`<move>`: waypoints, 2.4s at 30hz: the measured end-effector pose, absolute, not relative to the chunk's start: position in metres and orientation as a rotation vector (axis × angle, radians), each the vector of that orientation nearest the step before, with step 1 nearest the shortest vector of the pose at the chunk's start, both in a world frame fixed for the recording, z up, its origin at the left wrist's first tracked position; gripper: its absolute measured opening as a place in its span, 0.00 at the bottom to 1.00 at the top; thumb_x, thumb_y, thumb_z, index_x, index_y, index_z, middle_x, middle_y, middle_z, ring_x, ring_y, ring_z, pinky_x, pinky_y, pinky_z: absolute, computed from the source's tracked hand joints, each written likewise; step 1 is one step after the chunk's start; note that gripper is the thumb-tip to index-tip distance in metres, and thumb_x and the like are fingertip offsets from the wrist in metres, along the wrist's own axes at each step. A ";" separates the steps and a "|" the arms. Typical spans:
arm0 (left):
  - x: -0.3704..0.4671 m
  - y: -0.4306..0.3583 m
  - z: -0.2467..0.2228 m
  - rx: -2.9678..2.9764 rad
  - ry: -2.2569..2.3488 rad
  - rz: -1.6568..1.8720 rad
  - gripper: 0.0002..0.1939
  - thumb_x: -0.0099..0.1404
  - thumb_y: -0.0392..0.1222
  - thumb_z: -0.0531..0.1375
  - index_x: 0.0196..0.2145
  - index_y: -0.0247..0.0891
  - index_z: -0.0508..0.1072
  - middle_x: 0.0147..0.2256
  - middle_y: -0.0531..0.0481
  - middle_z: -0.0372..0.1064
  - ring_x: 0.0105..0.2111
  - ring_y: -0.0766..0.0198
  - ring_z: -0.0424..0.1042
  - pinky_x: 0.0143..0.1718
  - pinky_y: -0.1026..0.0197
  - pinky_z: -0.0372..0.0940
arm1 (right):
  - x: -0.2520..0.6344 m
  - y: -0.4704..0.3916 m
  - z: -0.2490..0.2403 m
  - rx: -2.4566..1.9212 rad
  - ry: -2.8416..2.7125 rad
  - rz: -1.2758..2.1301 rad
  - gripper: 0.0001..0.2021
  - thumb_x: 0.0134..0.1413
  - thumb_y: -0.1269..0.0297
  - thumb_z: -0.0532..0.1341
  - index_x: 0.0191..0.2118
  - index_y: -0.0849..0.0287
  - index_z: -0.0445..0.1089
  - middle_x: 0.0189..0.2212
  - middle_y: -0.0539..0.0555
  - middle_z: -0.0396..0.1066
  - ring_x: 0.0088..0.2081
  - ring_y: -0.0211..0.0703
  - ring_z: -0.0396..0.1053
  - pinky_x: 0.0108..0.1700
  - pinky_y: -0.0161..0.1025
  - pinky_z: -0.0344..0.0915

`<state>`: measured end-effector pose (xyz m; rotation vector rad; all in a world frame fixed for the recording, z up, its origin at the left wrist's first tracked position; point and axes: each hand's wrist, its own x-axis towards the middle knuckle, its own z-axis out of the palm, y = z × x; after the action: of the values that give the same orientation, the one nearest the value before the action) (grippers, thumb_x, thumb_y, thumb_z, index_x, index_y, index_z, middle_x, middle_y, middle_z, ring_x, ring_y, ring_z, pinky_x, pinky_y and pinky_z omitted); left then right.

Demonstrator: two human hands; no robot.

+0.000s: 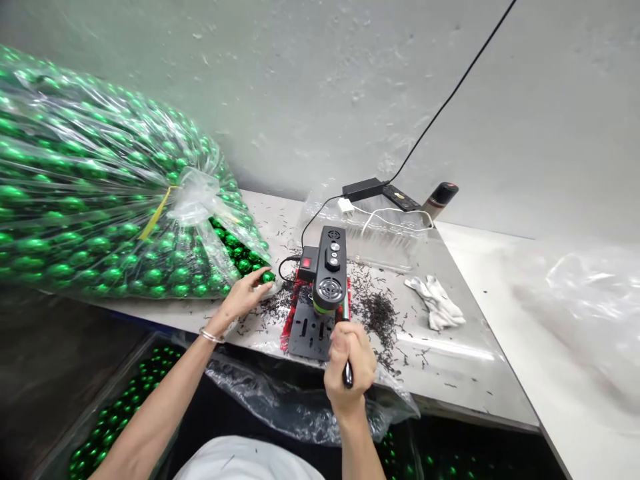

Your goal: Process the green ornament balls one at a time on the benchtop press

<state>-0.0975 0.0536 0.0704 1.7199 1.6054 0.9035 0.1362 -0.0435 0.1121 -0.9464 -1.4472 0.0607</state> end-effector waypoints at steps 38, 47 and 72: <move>-0.016 0.018 0.027 2.146 1.210 0.860 0.19 0.64 0.52 0.66 0.49 0.40 0.77 0.48 0.43 0.75 0.48 0.51 0.71 0.51 0.50 0.64 | 0.138 -0.047 0.099 -0.901 -1.490 0.049 0.12 0.62 0.75 0.52 0.27 0.58 0.61 0.27 0.50 0.63 0.28 0.36 0.63 0.31 0.38 0.61; -0.017 0.018 0.020 2.050 1.155 0.890 0.18 0.62 0.52 0.67 0.47 0.43 0.79 0.47 0.44 0.77 0.48 0.51 0.70 0.54 0.48 0.59 | 0.140 -0.043 0.052 -0.893 -1.492 -0.098 0.14 0.66 0.69 0.49 0.27 0.57 0.61 0.29 0.49 0.67 0.28 0.36 0.67 0.44 0.47 0.70; -0.038 -0.057 0.012 2.413 0.992 0.918 0.32 0.67 0.34 0.53 0.68 0.41 0.56 0.63 0.36 0.61 0.62 0.49 0.61 0.63 0.39 0.56 | 0.142 -0.048 0.116 -0.985 -1.475 0.084 0.15 0.62 0.75 0.53 0.24 0.57 0.61 0.23 0.49 0.65 0.27 0.38 0.65 0.29 0.38 0.59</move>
<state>-0.0376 -0.0575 0.0123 2.4125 0.9921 0.9179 0.1418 -0.0481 0.1159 -0.9854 -1.4750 0.0841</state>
